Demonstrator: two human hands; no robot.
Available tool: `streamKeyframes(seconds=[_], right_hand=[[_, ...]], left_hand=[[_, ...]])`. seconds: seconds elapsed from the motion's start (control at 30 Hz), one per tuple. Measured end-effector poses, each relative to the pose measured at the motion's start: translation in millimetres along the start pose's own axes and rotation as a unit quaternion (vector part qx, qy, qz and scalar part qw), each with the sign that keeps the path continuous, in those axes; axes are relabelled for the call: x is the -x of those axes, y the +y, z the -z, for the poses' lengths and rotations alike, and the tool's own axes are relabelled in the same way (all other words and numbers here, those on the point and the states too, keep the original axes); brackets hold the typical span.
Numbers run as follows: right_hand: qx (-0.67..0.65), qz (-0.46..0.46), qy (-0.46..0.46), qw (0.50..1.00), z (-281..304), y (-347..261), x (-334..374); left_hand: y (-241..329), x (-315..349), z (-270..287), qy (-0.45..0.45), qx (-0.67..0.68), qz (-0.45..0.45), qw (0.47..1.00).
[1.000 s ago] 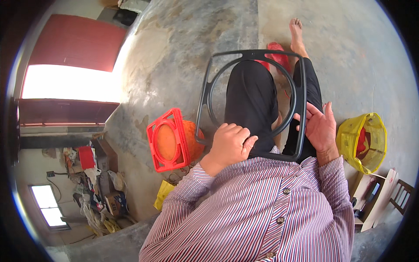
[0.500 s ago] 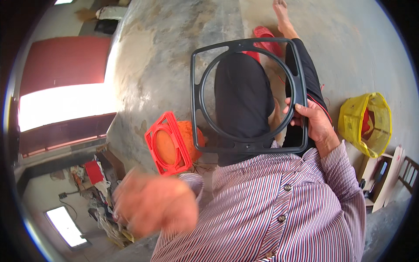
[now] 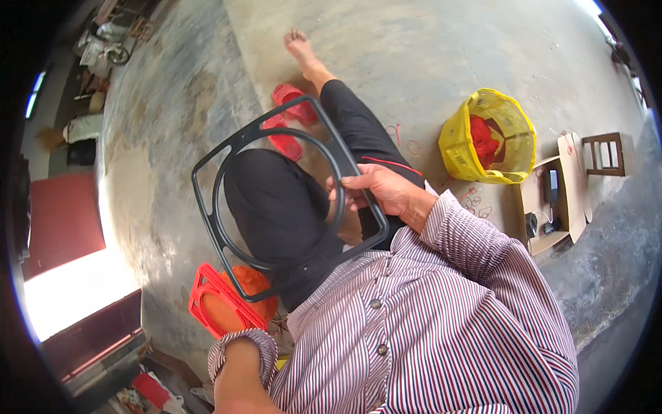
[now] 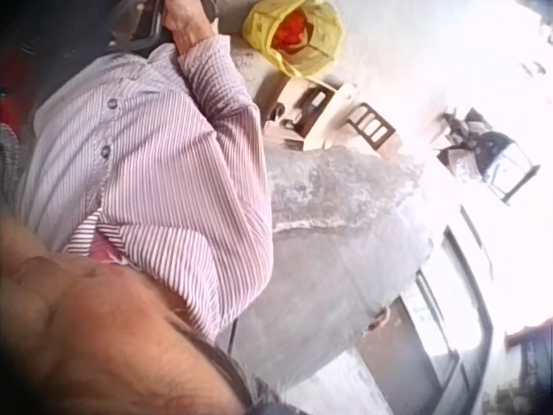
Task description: Wrapping and knotting red decorative string around a plastic furniture frame component.
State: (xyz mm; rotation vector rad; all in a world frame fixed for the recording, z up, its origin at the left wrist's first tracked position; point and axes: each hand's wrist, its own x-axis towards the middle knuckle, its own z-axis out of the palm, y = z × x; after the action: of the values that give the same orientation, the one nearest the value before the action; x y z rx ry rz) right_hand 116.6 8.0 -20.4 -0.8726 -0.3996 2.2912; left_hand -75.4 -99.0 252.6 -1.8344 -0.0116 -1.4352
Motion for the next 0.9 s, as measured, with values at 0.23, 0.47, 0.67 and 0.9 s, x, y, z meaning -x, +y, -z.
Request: streamKeyframes(seconds=[0.23,0.47,0.67,0.9], right_hand=[[0.005,0.006,-0.007,1.0,8.6,-1.9,-0.2],[0.009,0.025,0.009,1.0,3.7,-3.7,4.5],[0.161,0.117,0.011,0.98,-2.3,0.6,15.6],[0.236,0.219,0.174,0.931,75.2,-60.8,85.4]], left_hand=[[5.8,6.6,-24.3,0.13,0.005,0.001,0.992],[11.4,56.7,-20.1,-0.256,0.098,0.286,0.918],[42.5,187.3,-55.1,-0.449,0.22,0.66,0.561],[64.2,216.9,-37.5,-0.499,0.292,0.72,0.384]])
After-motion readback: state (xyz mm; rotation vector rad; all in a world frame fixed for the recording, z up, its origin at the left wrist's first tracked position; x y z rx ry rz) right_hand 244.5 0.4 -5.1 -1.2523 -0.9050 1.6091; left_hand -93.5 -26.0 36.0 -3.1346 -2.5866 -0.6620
